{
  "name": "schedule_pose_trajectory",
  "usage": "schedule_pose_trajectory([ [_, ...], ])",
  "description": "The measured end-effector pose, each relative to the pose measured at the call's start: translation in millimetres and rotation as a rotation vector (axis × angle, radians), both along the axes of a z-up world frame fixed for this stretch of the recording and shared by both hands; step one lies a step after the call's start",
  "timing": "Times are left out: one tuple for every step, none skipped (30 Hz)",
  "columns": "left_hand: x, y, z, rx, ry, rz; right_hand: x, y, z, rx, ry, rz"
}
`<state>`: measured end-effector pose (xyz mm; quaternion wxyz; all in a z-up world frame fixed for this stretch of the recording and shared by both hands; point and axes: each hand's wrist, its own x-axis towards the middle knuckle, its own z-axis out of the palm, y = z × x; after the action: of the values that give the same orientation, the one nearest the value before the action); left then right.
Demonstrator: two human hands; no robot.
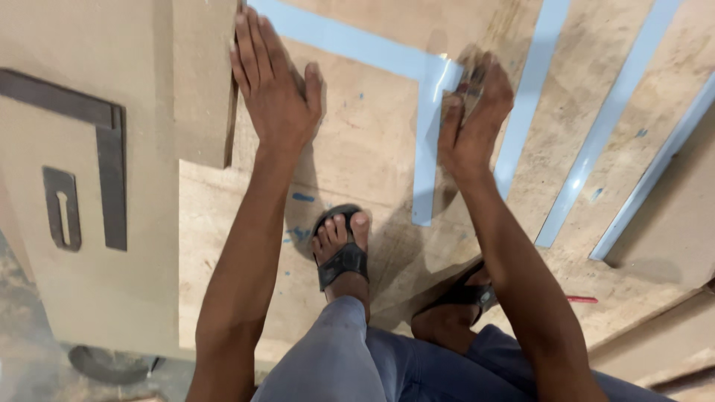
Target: The person applies adhesive from a container onto several pieces of material by hand, then positions and presses the pieces onto a larger board.
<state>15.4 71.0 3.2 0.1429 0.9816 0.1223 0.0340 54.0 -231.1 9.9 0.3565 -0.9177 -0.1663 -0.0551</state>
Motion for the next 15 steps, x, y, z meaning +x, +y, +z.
schedule_pose_trajectory([
  [2, 0, 0, 0.002, 0.012, 0.007, 1, 1, 2, 0.044, 0.012, -0.002],
  [4, 0, 0, 0.005, 0.023, 0.014, 2, 2, 3, 0.088, 0.024, -0.004],
  [0, -1, 0, 0.003, 0.044, 0.018, -2, 1, 4, 0.045, -0.006, -0.006],
  [-3, -3, 0, 0.001, 0.042, 0.016, -6, -1, 6, 0.002, -0.035, -0.008],
  [-3, -2, 0, 0.003, 0.034, 0.013, -4, -1, 7, -0.038, -0.070, -0.011],
  [-1, -2, 0, 0.004, 0.027, 0.009, -2, -2, 8, -0.021, -0.057, -0.004],
  [-1, -2, 1, 0.031, 0.015, -0.018, -3, -2, 10, -0.002, -0.039, 0.002],
  [-2, -3, 2, 0.058, 0.002, -0.045, -4, -2, 11, 0.017, -0.022, 0.008],
  [-2, -5, 3, 0.086, -0.008, -0.071, -7, -3, 13, 0.007, -0.003, 0.012],
  [-1, -11, 4, 0.057, 0.041, -0.172, -8, -3, 15, -0.002, 0.016, 0.015],
  [-1, -20, 4, 0.027, 0.094, -0.270, -8, -4, 15, -0.011, 0.040, 0.022],
  [0, -30, 4, -0.003, 0.147, -0.369, -6, -3, 16, -0.035, 0.023, 0.037],
  [2, -44, 4, -0.068, 0.187, -0.425, -6, -4, 16, -0.060, 0.010, 0.050],
  [4, -59, 4, -0.134, 0.227, -0.481, -6, -4, 16, -0.085, -0.003, 0.063],
  [5, -72, 5, -0.148, 0.173, -0.498, -5, -4, 16, -0.065, -0.024, 0.081],
])
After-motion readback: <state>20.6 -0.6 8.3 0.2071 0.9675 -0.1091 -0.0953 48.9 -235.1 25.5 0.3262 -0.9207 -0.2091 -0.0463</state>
